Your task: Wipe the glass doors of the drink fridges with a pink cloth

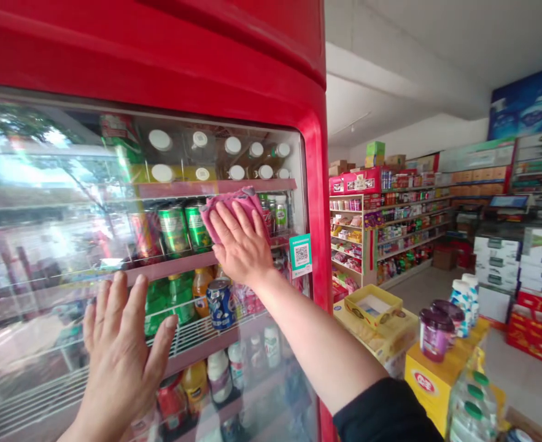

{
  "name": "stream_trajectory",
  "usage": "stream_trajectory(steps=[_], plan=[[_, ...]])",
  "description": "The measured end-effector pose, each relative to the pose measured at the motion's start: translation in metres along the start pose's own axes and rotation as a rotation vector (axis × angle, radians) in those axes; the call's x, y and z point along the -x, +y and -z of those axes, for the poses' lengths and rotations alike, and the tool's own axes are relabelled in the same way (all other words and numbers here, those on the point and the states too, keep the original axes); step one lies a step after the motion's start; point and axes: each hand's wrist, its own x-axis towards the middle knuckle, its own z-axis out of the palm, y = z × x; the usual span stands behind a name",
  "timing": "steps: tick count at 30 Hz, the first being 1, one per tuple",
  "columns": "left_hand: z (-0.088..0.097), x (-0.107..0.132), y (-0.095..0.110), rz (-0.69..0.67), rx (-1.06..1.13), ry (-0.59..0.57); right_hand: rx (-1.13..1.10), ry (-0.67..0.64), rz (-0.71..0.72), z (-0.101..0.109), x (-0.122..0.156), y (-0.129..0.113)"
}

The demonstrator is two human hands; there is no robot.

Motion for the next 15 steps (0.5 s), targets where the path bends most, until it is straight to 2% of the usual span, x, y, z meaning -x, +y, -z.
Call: stream_trajectory(steps=[5,8,10,12,14,15], plan=[[-0.005,-0.011,0.009,-0.038,0.005,0.02,0.045,0.039,-0.183,0.006,0.005,0.055],[-0.002,-0.027,0.002,-0.077,-0.012,0.047,0.048,0.103,-0.336,0.005,0.002,0.072],[0.003,-0.043,-0.007,-0.092,-0.042,0.066,0.031,0.174,-0.497,0.001,-0.007,0.066],[0.011,-0.061,-0.017,-0.094,-0.081,0.081,0.005,0.245,-0.662,-0.005,-0.021,0.045],[0.019,-0.077,-0.028,-0.102,-0.12,0.093,-0.029,0.287,-0.721,-0.01,-0.036,0.012],[0.023,-0.084,-0.032,-0.106,-0.138,0.101,-0.051,0.291,-0.69,-0.011,-0.043,-0.007]])
